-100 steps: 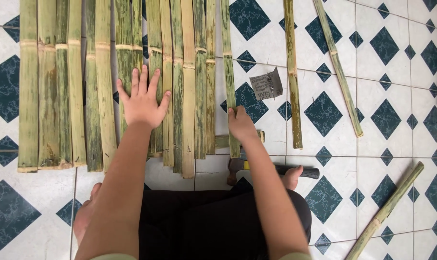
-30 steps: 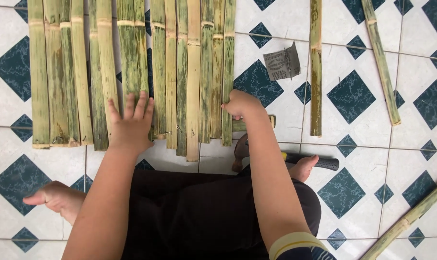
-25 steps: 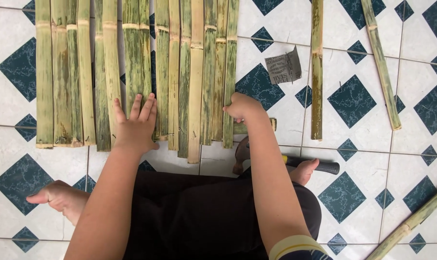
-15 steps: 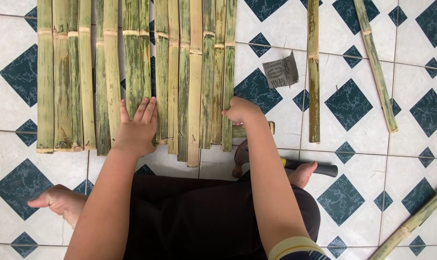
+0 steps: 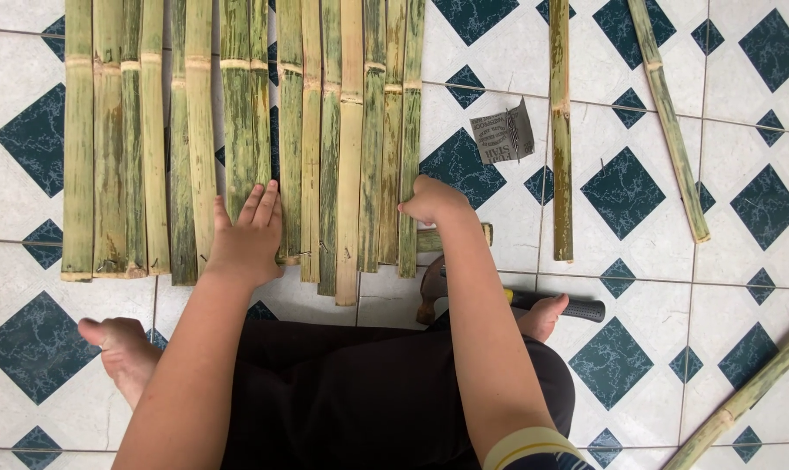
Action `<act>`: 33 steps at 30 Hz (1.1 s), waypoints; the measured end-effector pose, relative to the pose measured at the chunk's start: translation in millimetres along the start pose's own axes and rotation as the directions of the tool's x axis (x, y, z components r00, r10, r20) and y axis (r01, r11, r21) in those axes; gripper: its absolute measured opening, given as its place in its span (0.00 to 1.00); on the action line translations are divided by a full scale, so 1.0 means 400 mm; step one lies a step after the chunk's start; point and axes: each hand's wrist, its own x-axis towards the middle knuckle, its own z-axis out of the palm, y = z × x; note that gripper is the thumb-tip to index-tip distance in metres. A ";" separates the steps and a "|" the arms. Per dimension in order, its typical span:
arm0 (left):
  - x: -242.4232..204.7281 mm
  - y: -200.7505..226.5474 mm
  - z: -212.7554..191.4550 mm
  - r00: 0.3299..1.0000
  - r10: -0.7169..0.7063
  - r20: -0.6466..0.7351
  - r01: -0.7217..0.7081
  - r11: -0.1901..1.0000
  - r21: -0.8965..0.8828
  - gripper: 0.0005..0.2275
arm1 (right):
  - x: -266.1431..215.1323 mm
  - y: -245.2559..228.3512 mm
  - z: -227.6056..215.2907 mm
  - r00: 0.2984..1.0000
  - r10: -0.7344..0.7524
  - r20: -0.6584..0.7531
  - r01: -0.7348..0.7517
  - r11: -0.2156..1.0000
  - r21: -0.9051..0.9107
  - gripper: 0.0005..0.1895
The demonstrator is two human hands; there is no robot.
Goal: Arranging, aligning, and trimming bamboo strips to assemble a mat on the floor.
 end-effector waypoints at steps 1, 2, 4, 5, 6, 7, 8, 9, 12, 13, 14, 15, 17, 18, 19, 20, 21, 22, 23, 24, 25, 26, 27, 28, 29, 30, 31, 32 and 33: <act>-0.006 0.005 -0.012 1.000 0.001 -0.001 -0.001 1.000 -0.001 0.46 | -0.001 -0.001 -0.001 1.000 0.001 -0.001 -0.001 1.000 -0.001 0.30; -0.014 0.010 -0.025 1.000 -0.006 0.023 0.007 0.999 -0.050 0.46 | -0.002 -0.002 -0.002 1.000 -0.004 0.003 0.004 1.000 -0.011 0.31; -0.018 0.013 -0.045 0.999 -0.015 0.039 0.019 0.996 -0.090 0.45 | -0.006 -0.011 -0.009 1.000 -0.014 -0.002 0.014 1.000 -0.016 0.31; -0.018 0.017 -0.048 0.997 -0.023 0.071 0.031 0.993 -0.115 0.44 | -0.012 -0.015 -0.011 1.000 -0.009 -0.014 0.009 1.000 -0.014 0.32; -0.020 0.021 -0.052 0.994 -0.029 0.104 0.044 0.989 -0.139 0.42 | -0.019 -0.020 -0.012 1.000 -0.004 -0.027 0.004 1.000 -0.012 0.32; -0.039 0.037 -0.076 0.994 -0.039 0.098 0.051 0.990 -0.131 0.42 | -0.031 -0.027 -0.019 0.999 -0.015 -0.033 0.014 1.000 -0.008 0.32; -0.058 0.053 -0.100 0.988 -0.061 0.140 0.084 0.983 -0.164 0.38 | -0.044 -0.034 -0.026 0.998 -0.022 -0.061 0.021 1.000 -0.010 0.34; -0.077 0.072 -0.122 0.980 -0.077 0.184 0.113 0.974 -0.195 0.34 | -0.059 -0.038 -0.029 0.996 -0.025 -0.087 0.024 1.000 -0.009 0.37; -0.174 0.076 -0.232 0.969 -0.009 0.248 0.112 0.907 -0.406 0.28 | -0.065 -0.047 -0.035 0.990 -0.034 -0.138 0.044 0.997 0.069 0.38; -0.194 0.078 -0.272 0.969 -0.005 0.246 0.107 0.910 -0.401 0.28 | -0.078 -0.053 -0.038 0.989 -0.029 -0.142 0.040 0.996 0.075 0.38; -0.213 0.080 -0.311 0.993 -0.014 0.115 0.063 0.895 -0.442 0.28 | -0.090 -0.060 -0.041 0.984 -0.047 -0.174 0.071 0.989 0.133 0.38; -0.231 0.083 -0.350 0.999 -0.029 -0.019 0.016 0.876 -0.481 0.29 | -0.101 -0.067 -0.047 0.976 -0.065 -0.209 0.105 0.978 0.183 0.39; -0.239 0.103 -0.396 0.990 -0.035 -0.133 -0.025 0.905 -0.425 0.29 | -0.122 -0.083 -0.053 0.976 -0.063 -0.207 0.107 0.973 0.207 0.39; -0.241 0.112 -0.420 0.970 -0.037 -0.242 -0.055 0.930 -0.365 0.28 | -0.130 -0.091 -0.057 0.978 -0.063 -0.200 0.110 0.967 0.231 0.40; -0.213 0.108 -0.381 0.971 -0.034 -0.238 -0.058 0.928 -0.369 0.28 | -0.124 -0.087 -0.061 0.979 -0.059 -0.196 0.104 0.968 0.229 0.40; -0.184 0.105 -0.341 0.951 0.023 -0.309 -0.125 0.941 -0.315 0.24 | -0.117 -0.084 -0.064 0.977 -0.050 -0.205 0.100 0.965 0.241 0.39; -0.160 0.106 -0.295 0.925 0.084 -0.369 -0.190 0.946 -0.261 0.21 | -0.114 -0.075 -0.058 0.978 -0.037 -0.206 0.090 0.963 0.253 0.39; -0.121 0.098 -0.213 0.929 0.089 -0.359 -0.195 0.943 -0.271 0.21 | -0.110 -0.065 -0.048 0.981 -0.028 -0.194 0.077 0.965 0.251 0.39; -0.077 0.083 -0.137 0.995 0.031 -0.092 -0.060 0.944 -0.324 0.22 | -0.099 -0.063 -0.045 0.974 -0.041 -0.223 0.098 0.964 0.249 0.40; -0.034 0.068 -0.063 0.983 -0.025 0.184 0.086 0.938 -0.336 0.23 | -0.090 -0.060 -0.043 0.966 -0.055 -0.252 0.119 0.962 0.246 0.40; -0.048 0.059 -0.087 0.983 -0.023 0.182 0.084 0.939 -0.334 0.23 | -0.093 -0.065 -0.046 0.966 -0.053 -0.254 0.118 0.962 0.248 0.40; -0.061 0.049 -0.111 0.978 -0.070 0.196 0.141 0.916 -0.376 0.24 | -0.095 -0.069 -0.049 0.967 -0.057 -0.250 0.117 0.966 0.232 0.40; -0.076 0.044 -0.133 0.970 -0.112 0.214 0.195 0.886 -0.420 0.25 | -0.100 -0.070 -0.051 0.968 -0.057 -0.243 0.111 0.971 0.214 0.39; -0.085 0.048 -0.160 0.971 -0.107 0.215 0.191 0.886 -0.422 0.25 | -0.121 -0.081 -0.057 0.969 -0.053 -0.242 0.106 0.971 0.213 0.39; -0.096 0.051 -0.188 0.990 -0.097 0.102 0.129 0.920 -0.371 0.24 | -0.143 -0.092 -0.063 0.976 -0.044 -0.213 0.104 0.955 0.277 0.40; -0.106 0.055 -0.215 0.997 -0.079 -0.011 0.072 0.948 -0.311 0.24 | -0.164 -0.102 -0.070 0.982 -0.037 -0.184 0.099 0.935 0.340 0.41; -0.104 0.058 -0.226 0.997 -0.074 -0.007 0.068 0.947 -0.313 0.24 | -0.158 -0.100 -0.069 0.983 -0.032 -0.180 0.093 0.936 0.340 0.41; -0.103 0.061 -0.237 1.000 -0.026 -0.008 0.022 0.939 -0.342 0.23 | -0.151 -0.097 -0.069 0.983 -0.034 -0.180 0.092 0.941 0.327 0.41; -0.102 0.063 -0.250 1.000 0.019 -0.010 -0.022 0.928 -0.372 0.22 | -0.145 -0.095 -0.069 0.983 -0.037 -0.179 0.092 0.946 0.312 0.40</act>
